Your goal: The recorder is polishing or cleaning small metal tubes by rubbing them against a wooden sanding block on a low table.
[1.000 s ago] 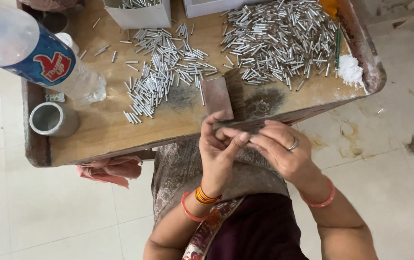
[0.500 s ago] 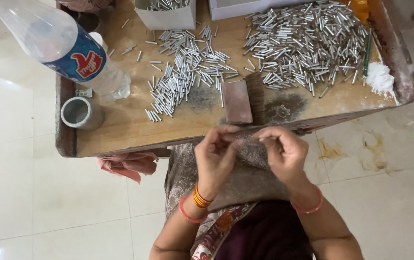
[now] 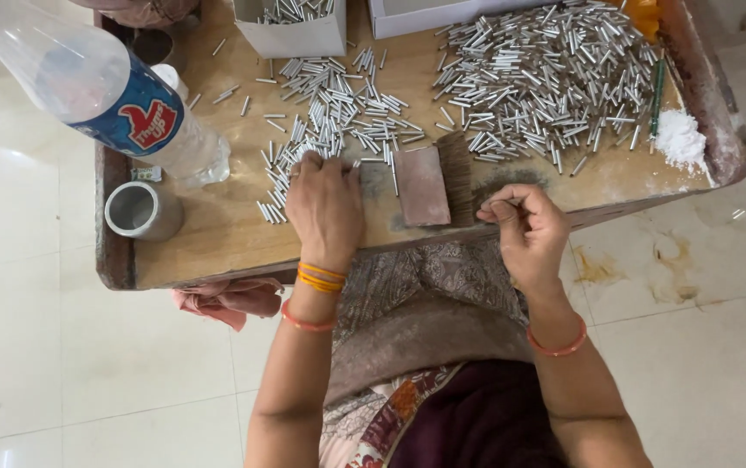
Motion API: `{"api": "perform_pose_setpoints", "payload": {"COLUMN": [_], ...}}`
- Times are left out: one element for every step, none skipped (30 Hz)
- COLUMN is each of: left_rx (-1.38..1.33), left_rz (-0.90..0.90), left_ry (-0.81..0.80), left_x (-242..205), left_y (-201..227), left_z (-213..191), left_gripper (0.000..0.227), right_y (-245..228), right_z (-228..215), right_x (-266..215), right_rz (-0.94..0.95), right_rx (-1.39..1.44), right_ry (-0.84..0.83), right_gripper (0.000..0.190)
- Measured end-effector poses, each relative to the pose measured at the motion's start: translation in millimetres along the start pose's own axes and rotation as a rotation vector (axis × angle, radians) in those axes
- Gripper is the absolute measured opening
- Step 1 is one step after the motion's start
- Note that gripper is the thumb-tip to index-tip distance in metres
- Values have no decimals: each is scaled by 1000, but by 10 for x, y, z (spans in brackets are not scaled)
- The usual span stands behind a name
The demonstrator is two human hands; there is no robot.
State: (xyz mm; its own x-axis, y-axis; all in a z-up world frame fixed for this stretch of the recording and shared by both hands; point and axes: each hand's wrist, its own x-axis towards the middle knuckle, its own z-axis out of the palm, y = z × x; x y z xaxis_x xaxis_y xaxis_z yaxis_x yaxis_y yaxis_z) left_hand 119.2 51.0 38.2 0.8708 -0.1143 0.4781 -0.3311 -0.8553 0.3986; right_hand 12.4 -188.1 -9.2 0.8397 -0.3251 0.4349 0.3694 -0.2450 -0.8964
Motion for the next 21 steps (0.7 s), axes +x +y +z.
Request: {"api": "perform_pose_setpoints", "payload": {"left_rx": [1,-13,-26,-27,13,51,50,35,20,14,-198,-412,-422,-720,-1015,-1018,-1165,-1311,-1313,-1434,-1556], "left_rz": [3,10,17,17,91,164,164,217,270,275,154,34,44,-81,-209,-216,-255,-292,-296,-299,-302], "left_ry": [-1,21,42,39,53,71,72,117,163,168,161,144,141,57,-33,-35,-89,-142,-142,-153,-164], "left_x": [-53,-119,-189,-190,-194,-195,-210,-205,-197,-272,-345,-417,-523,-662,-802,-886,-971,-1047,-1085,-1108,-1129], "left_y": [0,-6,-16,-50,-84,-114,-131,-142,-151,-64,23,113,212,312,404,490,576,655,692,731,773], "left_z": [-26,-57,-89,-58,-31,-4,-13,-17,-21,-89,-153,-209,-175,-144,-113,-61,-11,41,64,88,110], "left_gripper": [13,12,12,12,10,11,11,9,8,8,10,13,13,14,16,16,16,16,16,17,17], "right_y": [10,22,33,31,26,20,-6,-30,-56,-62,-63,-65,-125,-187,-244,-298,-352,-400,-422,-442,-465], "right_z": [-5,-5,-3,1,6,7,16,23,28,15,0,-23,-7,2,18,26,35,52,71,93,111], "right_x": [9,12,10,11,10,17,0,3,7,-21,-44,-80,-135,-201,-268,-303,-338,-366,-399,-416,-431], "right_rz": [0,-28,-56,-53,-58,-66,-67,-42,-17,-24,-7,13,9,49,89,95,158,219,222,229,237], "right_rx": [1,-13,-26,-27,-28,-29,-30,-25,-21,-26,21,65,57,177,298,293,359,426,423,426,430], "right_ry": [3,-5,-12,-11,-12,-15,-15,-15,-15,-9,-18,-22,-11,-41,-71,-74,-86,-97,-99,-63,-27], "right_gripper": [3,3,3,3,3,4,4,4,4,4,4,4,4,5,6,6,6,6,6,7,8]}}
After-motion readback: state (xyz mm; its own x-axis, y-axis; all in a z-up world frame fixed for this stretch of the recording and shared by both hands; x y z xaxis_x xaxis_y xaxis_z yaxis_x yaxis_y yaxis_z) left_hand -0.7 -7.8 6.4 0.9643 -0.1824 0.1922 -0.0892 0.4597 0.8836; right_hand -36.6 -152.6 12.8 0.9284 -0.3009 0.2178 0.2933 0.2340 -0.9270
